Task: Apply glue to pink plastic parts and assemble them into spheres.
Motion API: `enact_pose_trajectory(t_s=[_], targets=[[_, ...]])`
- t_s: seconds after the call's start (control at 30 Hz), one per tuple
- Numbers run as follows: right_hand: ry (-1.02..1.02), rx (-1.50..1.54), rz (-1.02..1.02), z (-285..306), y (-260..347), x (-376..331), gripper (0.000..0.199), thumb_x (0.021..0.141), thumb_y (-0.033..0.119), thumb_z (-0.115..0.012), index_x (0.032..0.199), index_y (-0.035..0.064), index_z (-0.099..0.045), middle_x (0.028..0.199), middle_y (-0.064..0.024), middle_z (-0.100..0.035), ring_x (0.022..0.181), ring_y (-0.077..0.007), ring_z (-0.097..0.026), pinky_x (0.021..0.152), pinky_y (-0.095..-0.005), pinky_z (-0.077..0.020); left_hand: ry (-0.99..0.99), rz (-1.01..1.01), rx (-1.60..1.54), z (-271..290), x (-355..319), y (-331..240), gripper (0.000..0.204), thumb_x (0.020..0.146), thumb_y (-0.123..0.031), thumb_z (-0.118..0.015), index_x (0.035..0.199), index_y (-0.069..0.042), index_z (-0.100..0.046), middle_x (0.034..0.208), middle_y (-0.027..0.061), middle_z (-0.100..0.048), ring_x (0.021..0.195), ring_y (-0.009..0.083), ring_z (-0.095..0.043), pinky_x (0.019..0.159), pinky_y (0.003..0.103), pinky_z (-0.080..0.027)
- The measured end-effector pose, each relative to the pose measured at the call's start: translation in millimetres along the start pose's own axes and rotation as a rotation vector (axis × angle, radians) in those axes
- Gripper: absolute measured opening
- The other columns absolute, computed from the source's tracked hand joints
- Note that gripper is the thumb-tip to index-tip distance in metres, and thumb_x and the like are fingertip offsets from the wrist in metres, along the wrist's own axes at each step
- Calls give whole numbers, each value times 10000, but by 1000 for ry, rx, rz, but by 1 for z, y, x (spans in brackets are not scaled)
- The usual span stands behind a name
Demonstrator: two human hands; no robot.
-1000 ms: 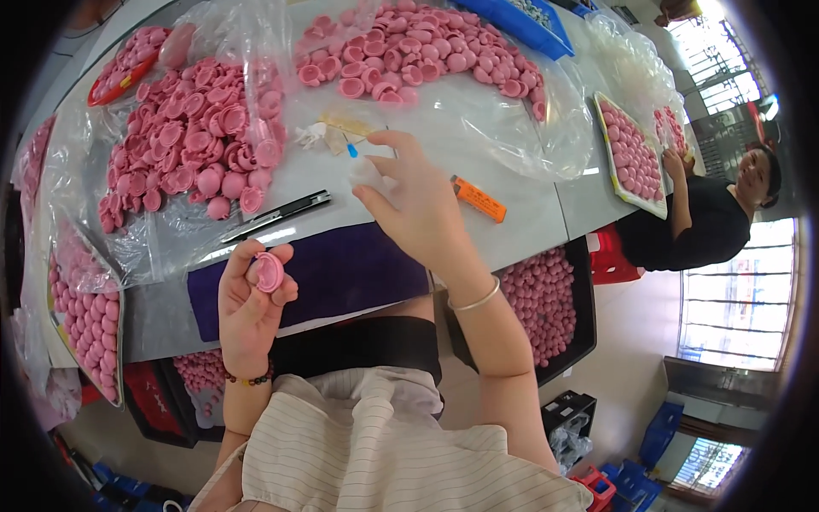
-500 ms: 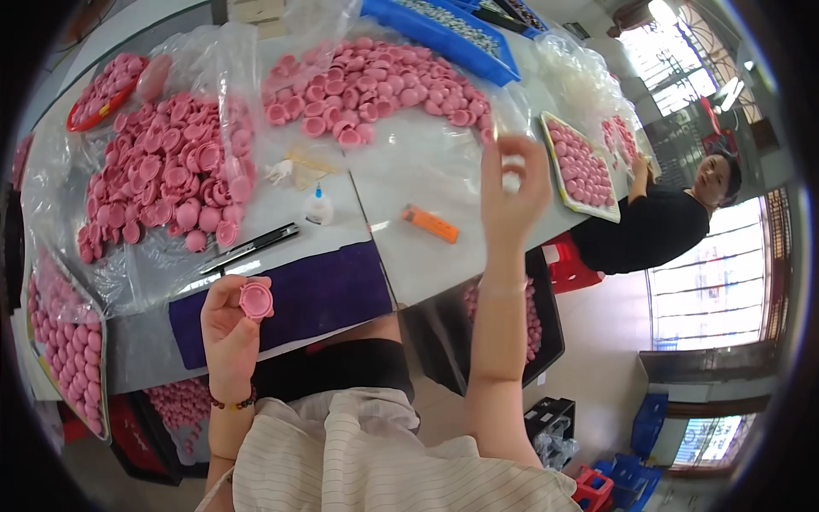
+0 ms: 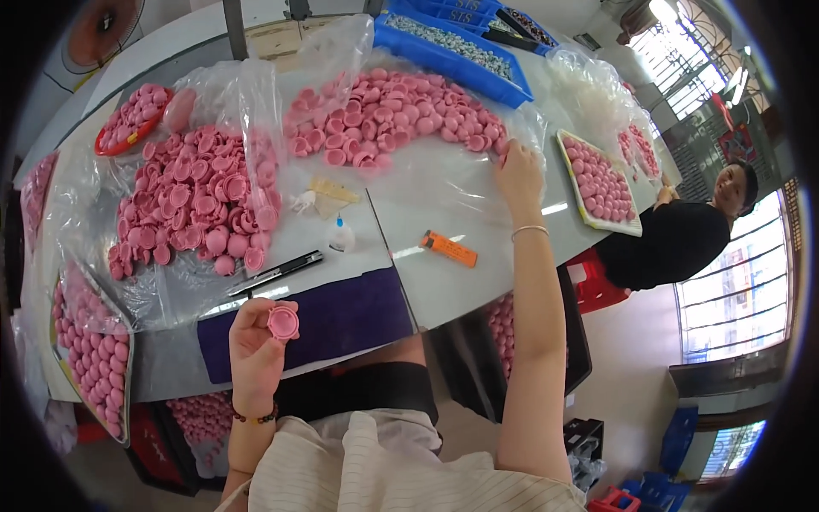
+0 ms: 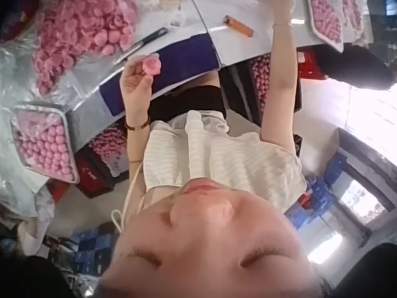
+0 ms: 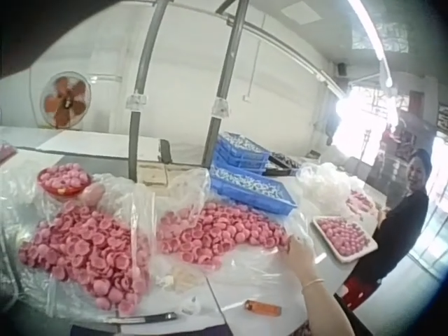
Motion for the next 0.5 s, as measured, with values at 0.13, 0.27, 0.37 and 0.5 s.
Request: enact_pose_trajectory(t_s=[0.13,0.27,0.37,0.5], targets=[[34,-13,23,-1,2,-3,122,775,134,-554,879,70,-543,786,-104,-573,772,-245,-566,660,-365,-447,10,11,-18,0,1,0,401,720,42,-624,1092,16,-477,1105,175,-554,1024,204,-543,889,297,-421],[-21,690,-3,37,41,-19,260,746,71,-582,1004,37,-565,744,-15,-524,643,-97,-514,536,-223,-407,-7,11,-21,2,1,0,394,722,46,-619,1087,16,-475,1107,178,-551,1030,206,-541,892,302,-422],[427,1172,-41,96,117,-84,383,752,26,-559,1134,5,-536,766,28,-496,612,-50,-492,487,-165,-390,-15,23,-4,1,-1,-4,396,728,38,-625,1092,20,-470,1112,182,-547,1033,208,-539,898,306,-420],[772,1039,320,100,183,-162,347,727,-11,-616,1069,38,-581,859,-54,-547,704,-116,-547,521,-200,-461,-46,39,62,-7,2,-4,403,732,-36,-661,1084,15,-472,1096,170,-555,990,181,-550,850,282,-440]])
Point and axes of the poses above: each hand's wrist, its own x-axis towards the middle knuckle, its own z-axis out of the back of the hand, y = z × x, the point moved 4 cm from there along x, towards the middle knuckle
